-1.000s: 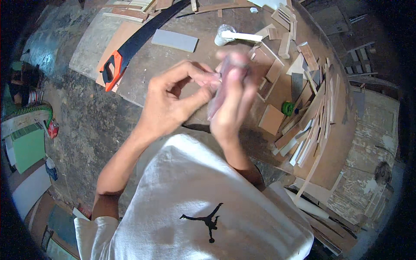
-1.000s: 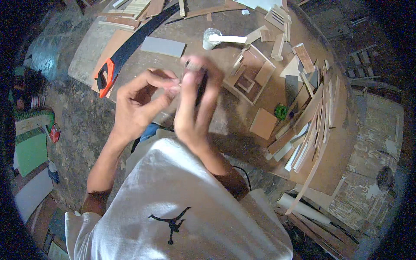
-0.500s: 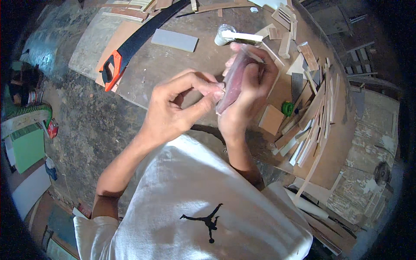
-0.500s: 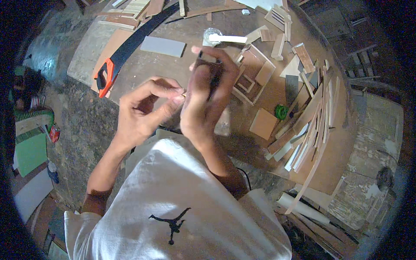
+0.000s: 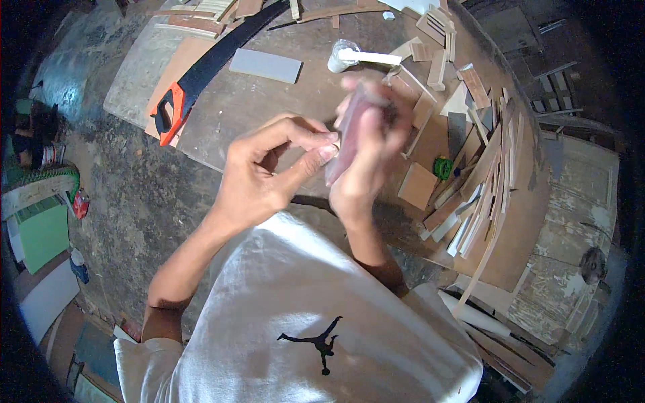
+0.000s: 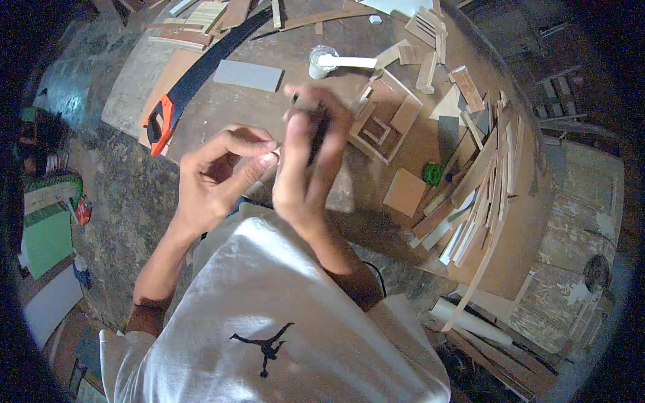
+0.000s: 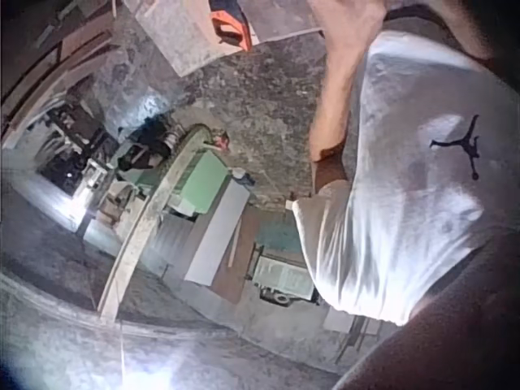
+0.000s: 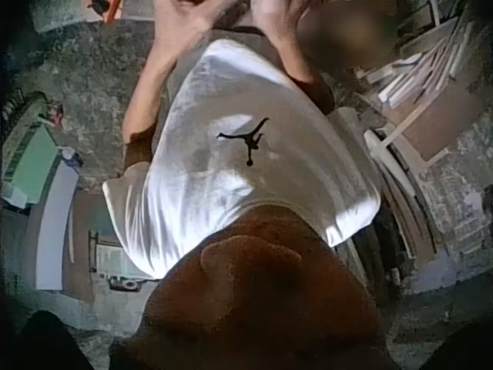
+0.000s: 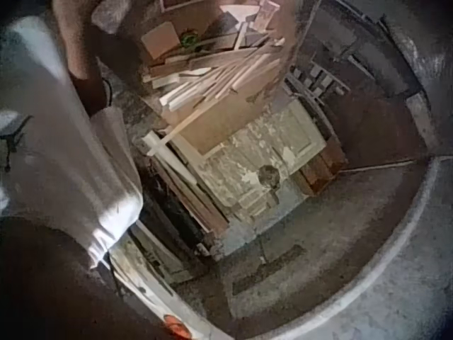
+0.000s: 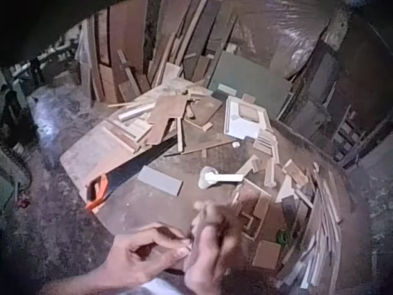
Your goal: The person sands a small wooden piece, applies glue to it, and attaches it to a larger wooden frame structure. They then use a hand saw to cut a piece of wood and mark another piece with a pencil. The person continues to assemble the wooden model by gluing and fitting small pieces together.
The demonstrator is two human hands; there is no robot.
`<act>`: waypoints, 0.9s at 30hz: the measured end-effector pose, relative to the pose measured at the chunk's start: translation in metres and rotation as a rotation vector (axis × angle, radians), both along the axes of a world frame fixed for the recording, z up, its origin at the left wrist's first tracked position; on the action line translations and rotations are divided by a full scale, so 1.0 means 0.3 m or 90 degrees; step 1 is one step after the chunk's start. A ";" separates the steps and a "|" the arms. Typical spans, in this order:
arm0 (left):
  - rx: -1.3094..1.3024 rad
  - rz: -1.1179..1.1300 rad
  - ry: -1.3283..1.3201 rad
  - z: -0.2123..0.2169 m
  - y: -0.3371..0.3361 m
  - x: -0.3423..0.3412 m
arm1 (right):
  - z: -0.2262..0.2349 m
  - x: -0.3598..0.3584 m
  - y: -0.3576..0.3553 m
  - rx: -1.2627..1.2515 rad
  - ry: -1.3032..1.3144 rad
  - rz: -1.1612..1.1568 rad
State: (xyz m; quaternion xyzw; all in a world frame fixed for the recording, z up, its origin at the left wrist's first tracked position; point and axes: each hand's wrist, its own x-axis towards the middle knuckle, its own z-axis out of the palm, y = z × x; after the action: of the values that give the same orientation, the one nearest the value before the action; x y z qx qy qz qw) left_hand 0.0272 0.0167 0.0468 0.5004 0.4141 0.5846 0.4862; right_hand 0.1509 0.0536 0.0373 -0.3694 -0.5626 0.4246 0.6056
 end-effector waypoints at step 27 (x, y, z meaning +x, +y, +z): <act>0.023 -0.032 0.074 0.032 0.000 -0.004 | 0.067 0.028 0.004 0.022 -0.072 0.017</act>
State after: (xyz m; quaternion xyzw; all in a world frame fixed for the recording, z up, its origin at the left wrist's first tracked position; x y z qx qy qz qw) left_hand 0.0260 0.0167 0.0564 0.5523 0.4185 0.5494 0.4670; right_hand 0.1593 0.0547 0.0572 -0.3748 -0.6081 0.4012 0.5735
